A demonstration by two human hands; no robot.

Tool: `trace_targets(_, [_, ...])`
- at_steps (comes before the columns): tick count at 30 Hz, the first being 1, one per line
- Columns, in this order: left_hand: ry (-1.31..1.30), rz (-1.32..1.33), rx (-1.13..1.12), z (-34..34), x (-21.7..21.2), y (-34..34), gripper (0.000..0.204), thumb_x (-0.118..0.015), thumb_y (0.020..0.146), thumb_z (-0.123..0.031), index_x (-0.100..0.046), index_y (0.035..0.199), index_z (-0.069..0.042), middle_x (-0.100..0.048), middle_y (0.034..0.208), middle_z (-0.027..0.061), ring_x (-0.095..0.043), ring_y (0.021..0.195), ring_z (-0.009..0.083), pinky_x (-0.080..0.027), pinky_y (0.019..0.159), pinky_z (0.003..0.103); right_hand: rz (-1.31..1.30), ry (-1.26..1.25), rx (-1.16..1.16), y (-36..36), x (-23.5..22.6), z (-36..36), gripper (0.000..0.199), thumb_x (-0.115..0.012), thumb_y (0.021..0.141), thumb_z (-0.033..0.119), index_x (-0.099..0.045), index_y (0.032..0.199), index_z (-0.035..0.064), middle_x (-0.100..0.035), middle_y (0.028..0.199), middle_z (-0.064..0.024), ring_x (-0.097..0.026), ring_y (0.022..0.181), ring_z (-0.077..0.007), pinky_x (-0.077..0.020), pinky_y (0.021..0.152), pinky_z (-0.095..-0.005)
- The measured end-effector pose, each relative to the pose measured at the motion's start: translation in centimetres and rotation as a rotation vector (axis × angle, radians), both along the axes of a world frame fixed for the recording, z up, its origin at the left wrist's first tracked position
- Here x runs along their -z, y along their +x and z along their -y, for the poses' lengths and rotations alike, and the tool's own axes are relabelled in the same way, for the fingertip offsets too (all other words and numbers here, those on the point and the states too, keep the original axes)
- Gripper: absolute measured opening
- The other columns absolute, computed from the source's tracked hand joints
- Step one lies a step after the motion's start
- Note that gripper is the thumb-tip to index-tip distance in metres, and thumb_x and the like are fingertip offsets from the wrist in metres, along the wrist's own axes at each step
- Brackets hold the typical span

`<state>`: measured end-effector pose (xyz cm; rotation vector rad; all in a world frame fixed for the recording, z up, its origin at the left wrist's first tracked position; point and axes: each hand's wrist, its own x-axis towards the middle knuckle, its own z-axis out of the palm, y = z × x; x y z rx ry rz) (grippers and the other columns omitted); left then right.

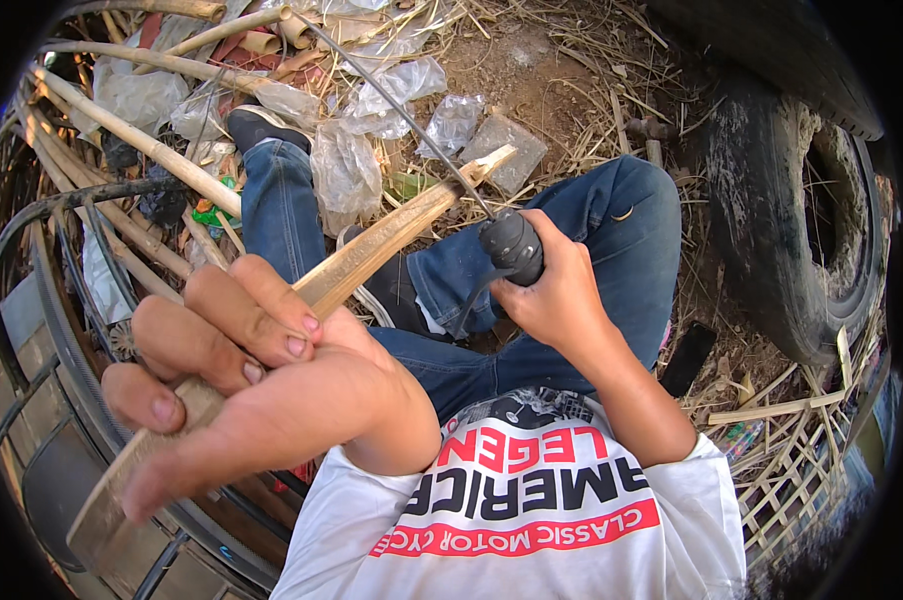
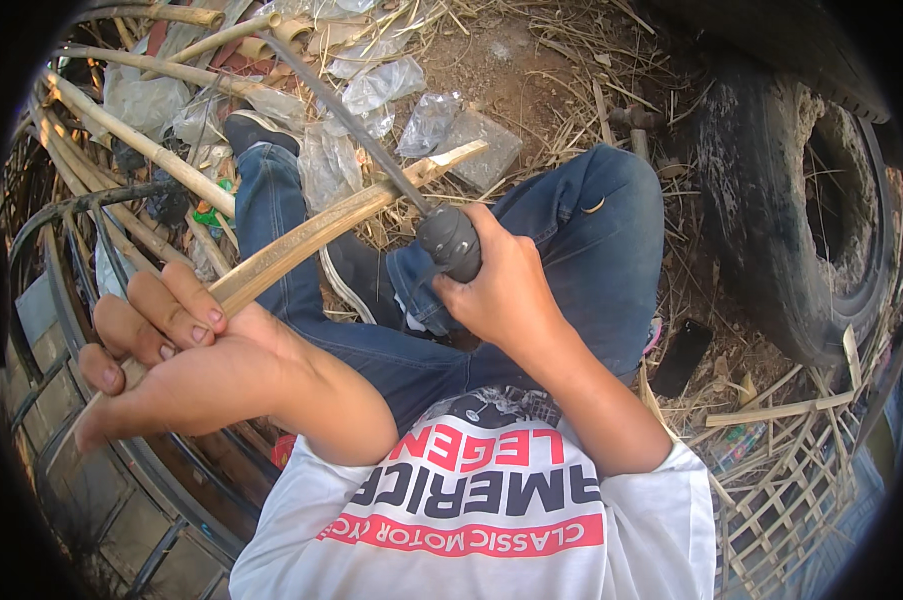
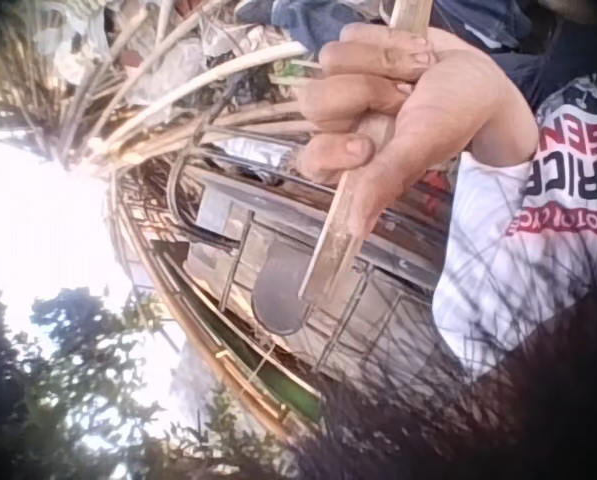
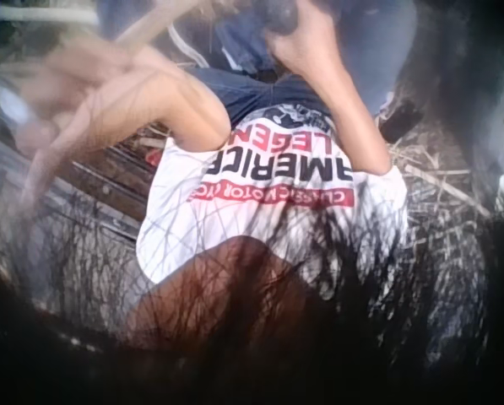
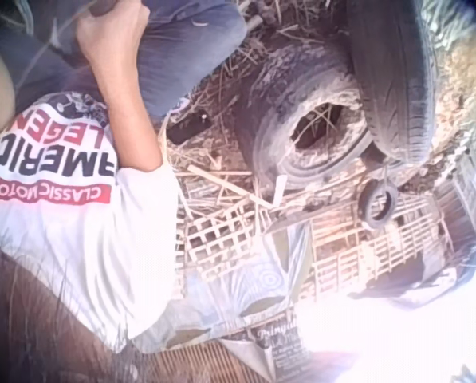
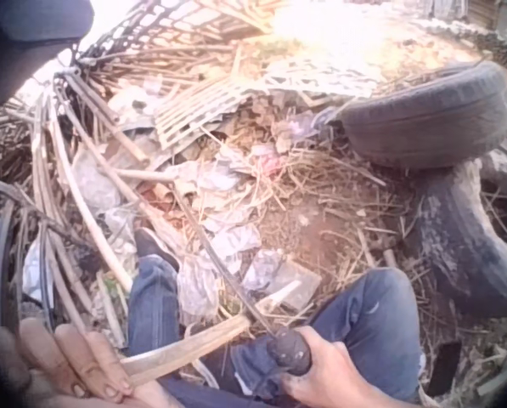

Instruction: The person uses a machete to whittle a thin piece of wood, shaving off small sections by hand while sitting on the ground.

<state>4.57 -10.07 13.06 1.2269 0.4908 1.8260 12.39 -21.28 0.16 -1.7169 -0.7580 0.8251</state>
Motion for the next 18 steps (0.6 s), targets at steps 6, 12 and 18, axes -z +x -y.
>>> trace_targets(6, [0.0, -0.03, -0.017, -0.3, 0.0, -0.2, 0.054, -0.032, 0.093, -0.066, -0.04, 0.077, -0.016, -0.025, 0.058, -0.0016, -0.019, 0.043, 0.0088, -0.019, 0.037, 0.021, 0.082, -0.105, 0.043, -0.1, 4.0, 0.1, 0.042, -0.071, 0.064, 0.002, -0.057, 0.104, 0.001, -0.067, 0.082, -0.018, -0.068, 0.082, -0.0324, -0.0522, 0.071, -0.0366])
trace_targets(12, [-0.002, -0.025, -0.03, -0.1, 0.3, 0.0, 0.056, -0.03, 0.092, -0.07, -0.039, 0.078, -0.016, -0.025, 0.056, -0.0013, -0.019, 0.041, 0.0088, -0.018, 0.037, 0.021, 0.022, -0.144, 0.03, 0.0, 4.1, 0.5, 0.049, -0.076, 0.064, 0.005, -0.057, 0.109, 0.0002, -0.067, 0.087, -0.0247, -0.065, 0.089, -0.0406, -0.0529, 0.075, -0.0417])
trace_targets(18, [0.052, 0.06, 0.217, 0.0, 0.1, 0.2, 0.061, -0.028, 0.086, -0.077, -0.039, 0.079, -0.017, -0.03, 0.05, -0.0023, -0.024, 0.037, 0.0073, -0.02, 0.036, 0.019, 0.103, -0.126, 0.02, 0.5, 2.9, 0.7, 0.045, -0.074, 0.064, 0.005, -0.058, 0.106, 0.0, -0.068, 0.089, -0.0233, -0.066, 0.091, -0.0385, -0.0527, 0.076, -0.0402])
